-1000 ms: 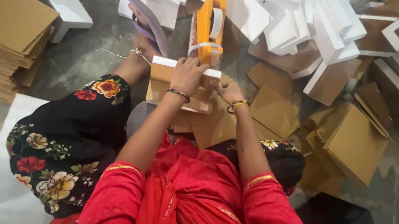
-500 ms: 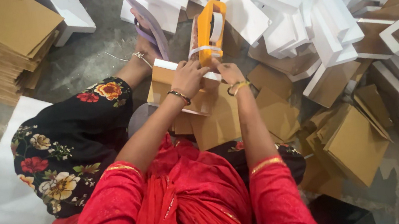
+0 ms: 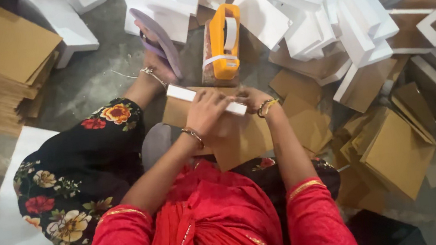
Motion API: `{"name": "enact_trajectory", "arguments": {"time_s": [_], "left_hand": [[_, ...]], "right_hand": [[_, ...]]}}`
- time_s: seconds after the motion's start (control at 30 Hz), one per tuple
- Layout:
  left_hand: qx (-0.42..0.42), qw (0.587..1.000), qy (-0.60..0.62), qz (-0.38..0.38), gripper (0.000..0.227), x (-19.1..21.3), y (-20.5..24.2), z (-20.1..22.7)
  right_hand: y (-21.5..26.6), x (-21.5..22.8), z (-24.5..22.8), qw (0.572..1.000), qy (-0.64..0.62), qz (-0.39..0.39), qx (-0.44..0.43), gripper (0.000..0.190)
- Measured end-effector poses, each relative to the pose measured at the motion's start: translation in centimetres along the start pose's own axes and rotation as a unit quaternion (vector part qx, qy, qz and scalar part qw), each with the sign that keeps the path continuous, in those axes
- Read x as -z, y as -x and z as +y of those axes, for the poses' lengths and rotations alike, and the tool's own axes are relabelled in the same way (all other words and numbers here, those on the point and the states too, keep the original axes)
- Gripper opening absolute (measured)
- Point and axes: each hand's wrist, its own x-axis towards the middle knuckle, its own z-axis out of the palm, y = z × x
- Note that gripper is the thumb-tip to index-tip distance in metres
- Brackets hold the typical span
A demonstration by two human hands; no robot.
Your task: The person sits on the floor and assembles small cardboard boxes by inserting white foam inserts into the brown cardboard shells. They use a handheld tape dispenser to seal the boxes shut, repeating this process for multiple units.
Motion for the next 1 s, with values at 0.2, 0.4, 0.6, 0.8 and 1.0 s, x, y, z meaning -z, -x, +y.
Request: {"name": "enact_trajectory", "arguments": {"time_s": [0.2,0.4,0.6,0.8,1.0], "left_hand": [[0.079,0.986,-0.003,-0.146,0.033,-2.9,-2.7,3.5],[0.2,0.973,-0.112,-0.036,0.074,1.9,-3.2,0.6],[0.263,0.932,0.239,-0.07,0.045,2.8,0.8,-3.9],[0.255,0.899,0.354,-0.026,0.043,-2.9,0.1,-0.4],[0.228,0.922,0.303,-0.074,0.047,-2.9,0.5,-0.1]], "right_hand": [[0.6,2.3,-3.1,0.962,-0.045,0.24,0.118,0.033],[-2.0,-0.6,-10.6,0.944,0.126,0.255,0.168,0.039],[3.7,-3.8,-14.1,0.889,0.184,0.313,0.279,0.041],[13.6,-10.4,-4.0,0.948,0.02,0.264,0.176,0.034],[9.9,-9.3,3.0,0.954,-0.041,0.194,0.226,0.032]]}}
